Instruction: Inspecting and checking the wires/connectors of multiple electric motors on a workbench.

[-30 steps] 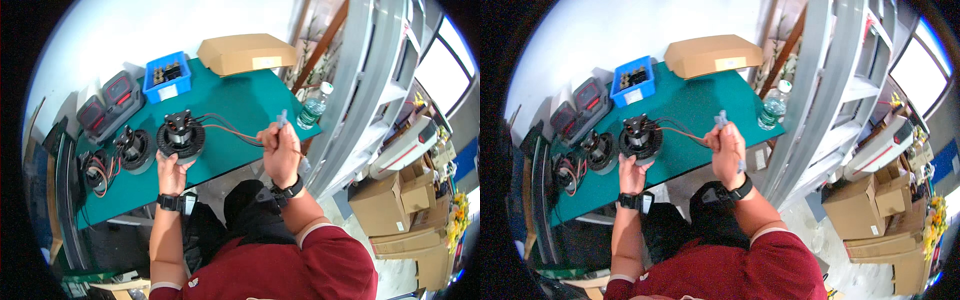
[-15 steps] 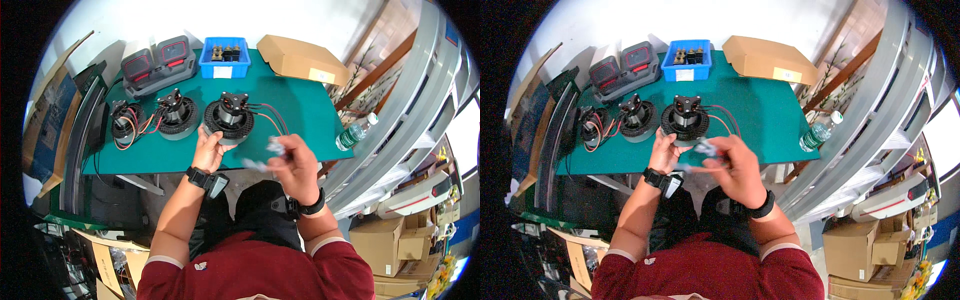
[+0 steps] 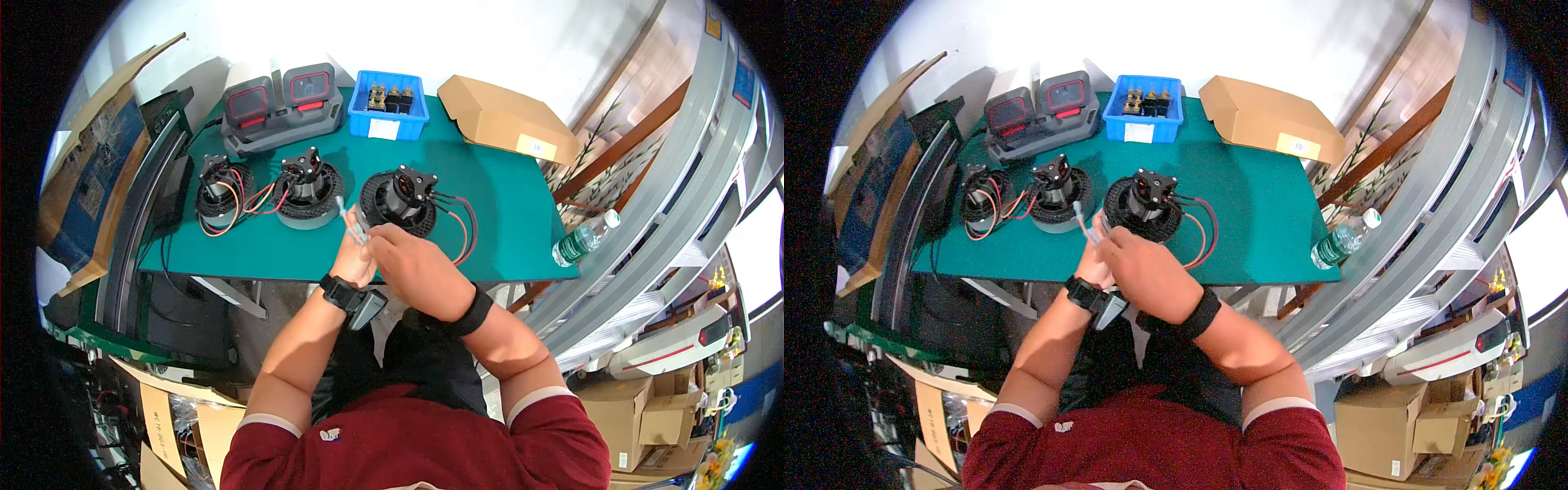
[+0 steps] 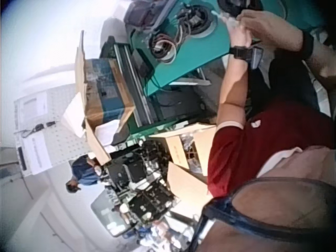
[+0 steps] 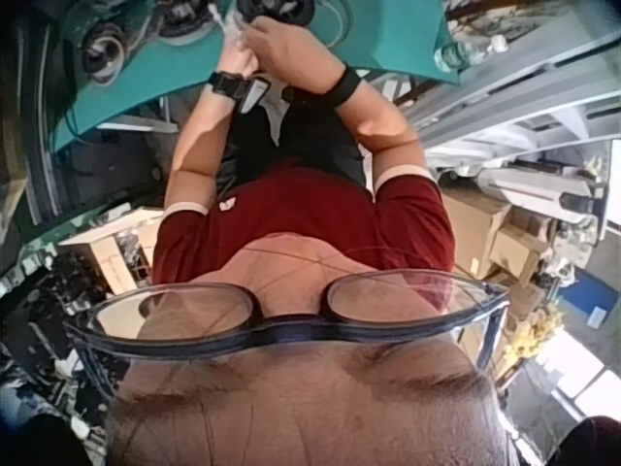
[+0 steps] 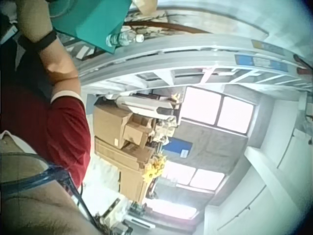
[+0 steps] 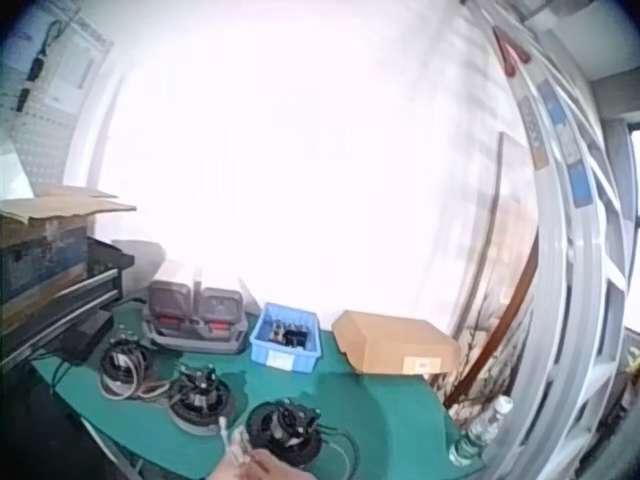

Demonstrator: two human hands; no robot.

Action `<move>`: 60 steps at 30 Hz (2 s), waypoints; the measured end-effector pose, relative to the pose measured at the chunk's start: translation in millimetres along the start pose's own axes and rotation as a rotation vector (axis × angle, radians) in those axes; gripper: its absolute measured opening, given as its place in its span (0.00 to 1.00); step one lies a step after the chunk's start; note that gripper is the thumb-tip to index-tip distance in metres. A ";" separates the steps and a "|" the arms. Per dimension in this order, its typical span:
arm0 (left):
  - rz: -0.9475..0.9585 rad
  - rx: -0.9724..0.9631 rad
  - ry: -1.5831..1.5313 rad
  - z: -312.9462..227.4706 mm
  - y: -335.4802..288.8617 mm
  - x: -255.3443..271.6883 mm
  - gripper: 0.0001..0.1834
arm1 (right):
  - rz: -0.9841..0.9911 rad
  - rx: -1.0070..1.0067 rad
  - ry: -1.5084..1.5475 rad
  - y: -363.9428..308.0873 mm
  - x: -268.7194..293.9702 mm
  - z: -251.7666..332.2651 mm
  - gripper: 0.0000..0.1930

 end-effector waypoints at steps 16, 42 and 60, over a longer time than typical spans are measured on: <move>-0.069 -0.087 0.244 -11.7 -10.3 -8.9 0.27 | -0.113 0.113 -0.547 11.6 4.5 -10.2 0.16; 0.100 0.075 0.035 8.6 -3.6 0.2 0.23 | -0.044 -0.330 1.048 -33.7 8.8 -111.0 0.42; 0.088 0.150 0.262 10.9 -5.9 -13.7 0.27 | -0.229 -0.343 0.794 -30.8 21.9 -105.4 0.19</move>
Point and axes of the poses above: each hand's wrist, its own y-axis towards the middle knuckle, its own x-axis out of the back of the hand, z = x × y, the point moved 9 cm from there along y, towards the middle knuckle, and after that the axes turned 4 degrees about -z, right-handed, at the moved point
